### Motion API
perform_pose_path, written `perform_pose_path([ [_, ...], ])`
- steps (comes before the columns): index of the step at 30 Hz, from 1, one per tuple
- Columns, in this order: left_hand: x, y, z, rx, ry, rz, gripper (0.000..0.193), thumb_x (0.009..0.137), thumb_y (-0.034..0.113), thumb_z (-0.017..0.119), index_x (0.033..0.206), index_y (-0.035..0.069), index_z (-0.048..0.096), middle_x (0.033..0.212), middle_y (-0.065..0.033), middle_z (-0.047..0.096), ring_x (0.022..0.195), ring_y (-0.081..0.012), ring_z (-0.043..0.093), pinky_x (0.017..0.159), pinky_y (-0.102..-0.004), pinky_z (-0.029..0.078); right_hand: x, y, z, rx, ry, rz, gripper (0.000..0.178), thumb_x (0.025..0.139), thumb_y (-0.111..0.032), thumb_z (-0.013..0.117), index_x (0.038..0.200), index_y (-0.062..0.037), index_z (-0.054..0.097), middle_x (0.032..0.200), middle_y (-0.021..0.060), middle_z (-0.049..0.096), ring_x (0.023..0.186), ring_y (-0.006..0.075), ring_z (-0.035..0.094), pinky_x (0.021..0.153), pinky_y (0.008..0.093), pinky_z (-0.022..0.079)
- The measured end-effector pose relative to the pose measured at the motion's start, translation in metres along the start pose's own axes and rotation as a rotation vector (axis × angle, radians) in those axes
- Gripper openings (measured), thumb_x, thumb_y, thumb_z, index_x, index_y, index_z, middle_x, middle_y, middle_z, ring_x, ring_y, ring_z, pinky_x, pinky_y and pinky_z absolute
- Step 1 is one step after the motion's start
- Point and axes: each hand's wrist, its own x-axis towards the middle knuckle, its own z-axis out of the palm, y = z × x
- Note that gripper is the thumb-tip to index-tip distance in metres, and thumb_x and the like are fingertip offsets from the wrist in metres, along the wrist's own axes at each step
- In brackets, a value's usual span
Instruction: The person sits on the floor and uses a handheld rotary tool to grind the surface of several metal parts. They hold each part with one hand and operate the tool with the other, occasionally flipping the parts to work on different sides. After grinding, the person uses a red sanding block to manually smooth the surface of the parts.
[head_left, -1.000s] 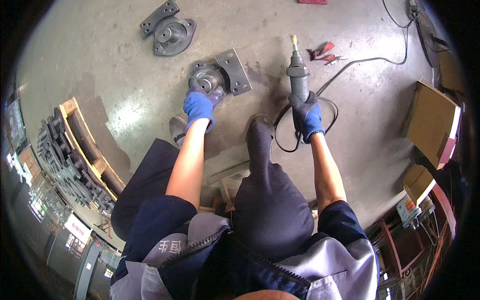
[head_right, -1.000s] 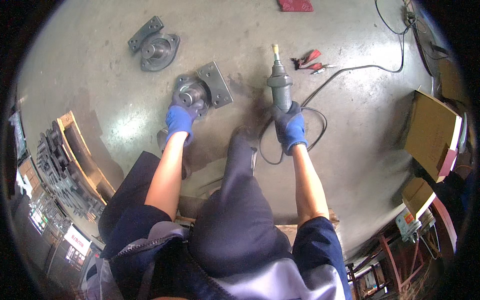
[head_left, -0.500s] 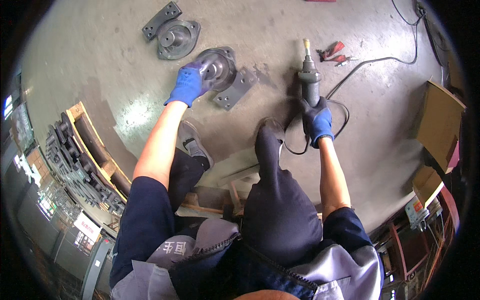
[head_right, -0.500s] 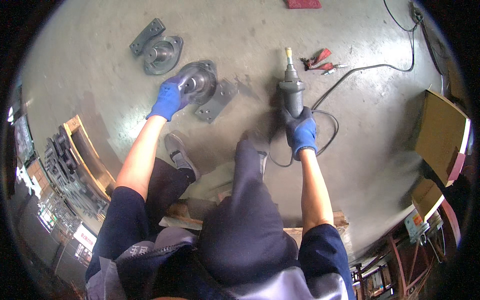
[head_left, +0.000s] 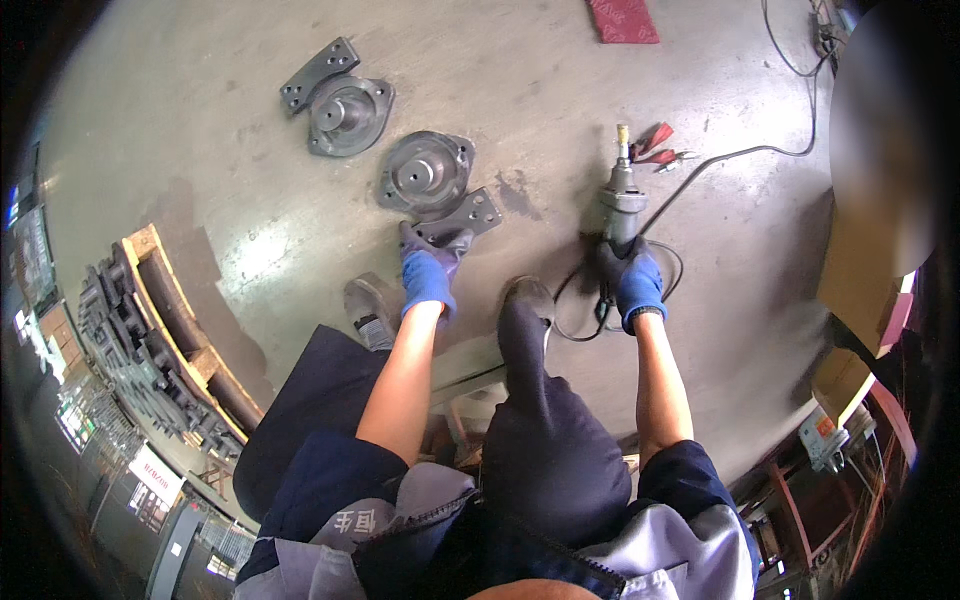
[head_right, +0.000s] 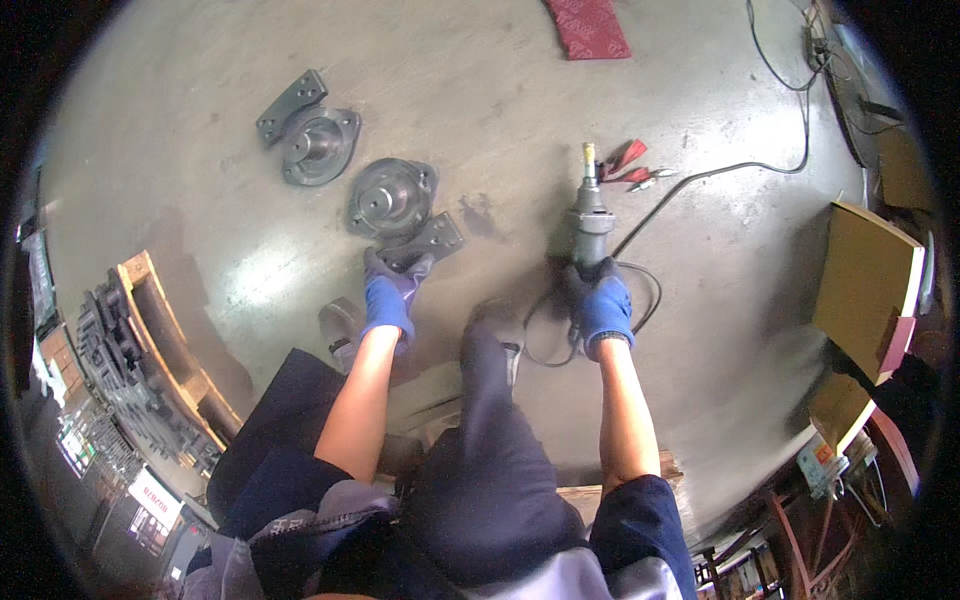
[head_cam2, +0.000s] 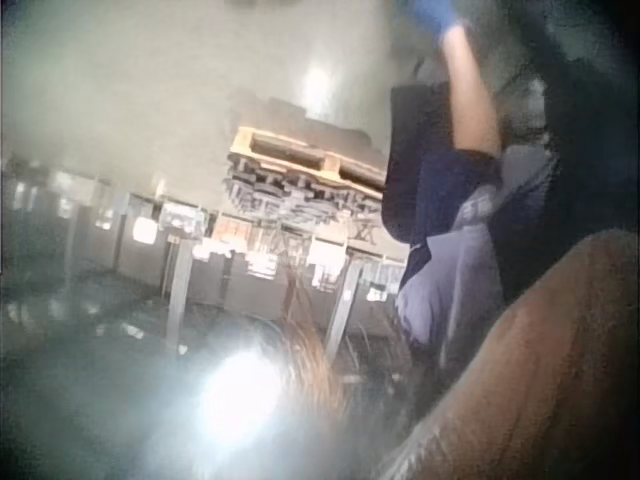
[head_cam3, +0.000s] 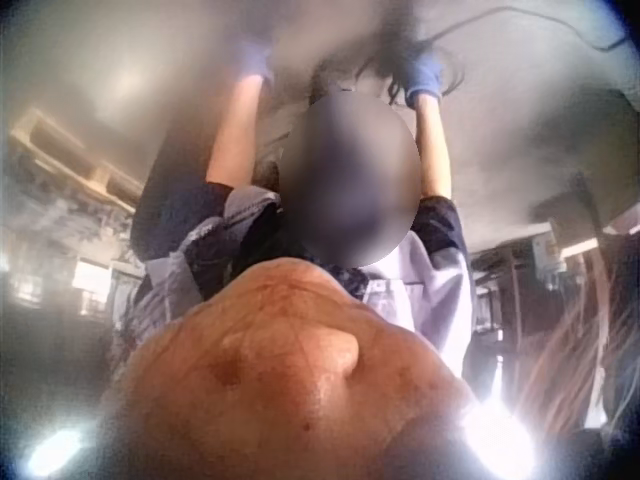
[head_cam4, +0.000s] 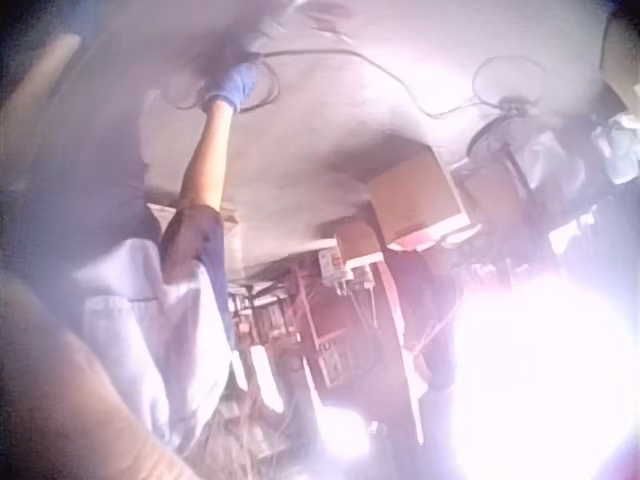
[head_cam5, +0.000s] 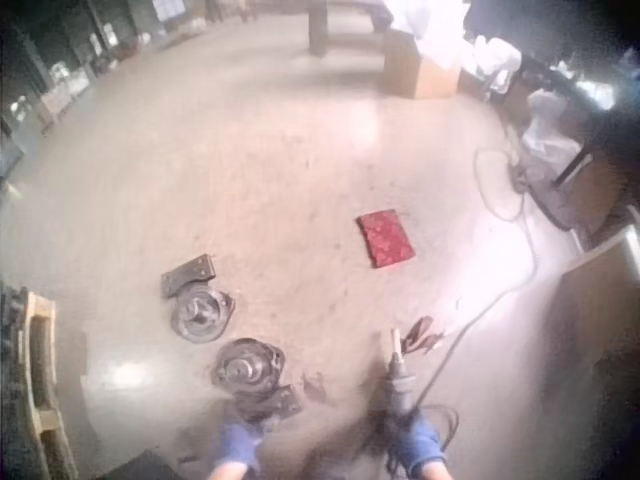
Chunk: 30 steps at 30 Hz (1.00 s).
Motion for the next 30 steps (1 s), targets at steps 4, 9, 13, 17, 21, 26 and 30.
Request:
perform_pose_path([
  [4, -0.003, 0.013, -0.002, -0.338, -0.04, 0.038, 0.097, 0.06, 0.024, 0.086, 0.135, -0.005, 0.032, 0.123, -0.0253, 0.051, 0.109, -0.0317, 0.055, 0.097, -0.0372, 0.044, 0.026, -0.02, -0.022, -0.548, -0.019, -0.023, 0.049, 0.081, -0.049, 0.064, 0.098, -0.0033, 0.065, 0.083, 0.0224, 0.066, 0.084, 0.0339, 0.066, 0.072, 0.0408, 0.05],
  [9, 0.028, -0.041, 0.03, -0.874, -0.192, -0.125, 0.083, 0.062, 0.018, 0.084, 0.129, -0.001, 0.039, 0.116, -0.024, 0.056, 0.089, -0.032, 0.062, 0.083, -0.0401, 0.051, 0.139, -0.09, -0.044, -0.209, 0.505, -0.615, 0.045, 0.086, -0.038, 0.061, 0.119, -0.0089, 0.057, 0.102, 0.0186, 0.065, 0.093, 0.0357, 0.062, 0.081, 0.0432, 0.049],
  [13, 0.016, -0.031, 0.014, -0.375, -0.037, 0.123, 0.067, 0.069, 0.023, 0.08, 0.123, 0.0, 0.048, 0.108, -0.0239, 0.061, 0.091, -0.0335, 0.064, 0.081, -0.0408, 0.051, 0.242, -0.148, -0.063, -0.56, 0.524, -0.665, 0.081, 0.074, -0.059, 0.064, 0.139, -0.0177, 0.039, 0.142, 0.0174, 0.039, 0.129, 0.0396, 0.037, 0.105, 0.048, 0.033],
  [17, -0.016, 0.013, -0.029, -0.245, 0.074, 0.104, 0.057, 0.074, 0.024, 0.076, 0.119, -0.001, 0.053, 0.106, -0.0234, 0.063, 0.097, -0.0338, 0.062, 0.084, -0.0399, 0.05, 0.293, -0.156, -0.047, -0.608, 0.388, -0.357, 0.097, 0.071, -0.068, 0.06, 0.148, -0.0199, 0.024, 0.152, 0.013, 0.026, 0.139, 0.038, 0.023, 0.11, 0.0496, 0.026],
  [21, -0.025, -0.005, -0.033, -0.249, 0.209, 0.065, 0.048, 0.079, 0.019, 0.07, 0.12, -0.001, 0.053, 0.104, -0.0215, 0.063, 0.095, -0.0287, 0.064, 0.081, -0.0366, 0.051, 0.305, -0.16, -0.037, -0.819, 0.342, -0.331, 0.055, 0.083, -0.041, 0.056, 0.131, -0.0155, 0.046, 0.136, 0.0174, 0.047, 0.126, 0.0369, 0.045, 0.104, 0.0494, 0.033],
  [26, -0.043, 0.045, -0.053, -0.516, 0.039, 0.161, 0.049, 0.082, 0.015, 0.068, 0.124, 0.0, 0.051, 0.107, -0.018, 0.062, 0.097, -0.0244, 0.063, 0.084, -0.0356, 0.05, 0.26, -0.173, -0.04, -0.817, 0.536, -0.704, 0.02, 0.086, -0.023, 0.049, 0.089, -0.0098, 0.064, 0.09, 0.0191, 0.067, 0.085, 0.0371, 0.066, 0.074, 0.0479, 0.05],
  [30, -0.04, 0.095, -0.046, -0.636, -0.036, 0.49, 0.069, 0.08, 0.019, 0.072, 0.136, -0.001, 0.037, 0.125, -0.0178, 0.053, 0.114, -0.0261, 0.054, 0.095, -0.0376, 0.045, 0.115, -0.177, -0.042, -0.617, 0.409, -0.982, 0.013, 0.082, -0.015, 0.059, 0.092, -0.0104, 0.066, 0.078, 0.0136, 0.063, 0.072, 0.0318, 0.063, 0.063, 0.042, 0.049],
])
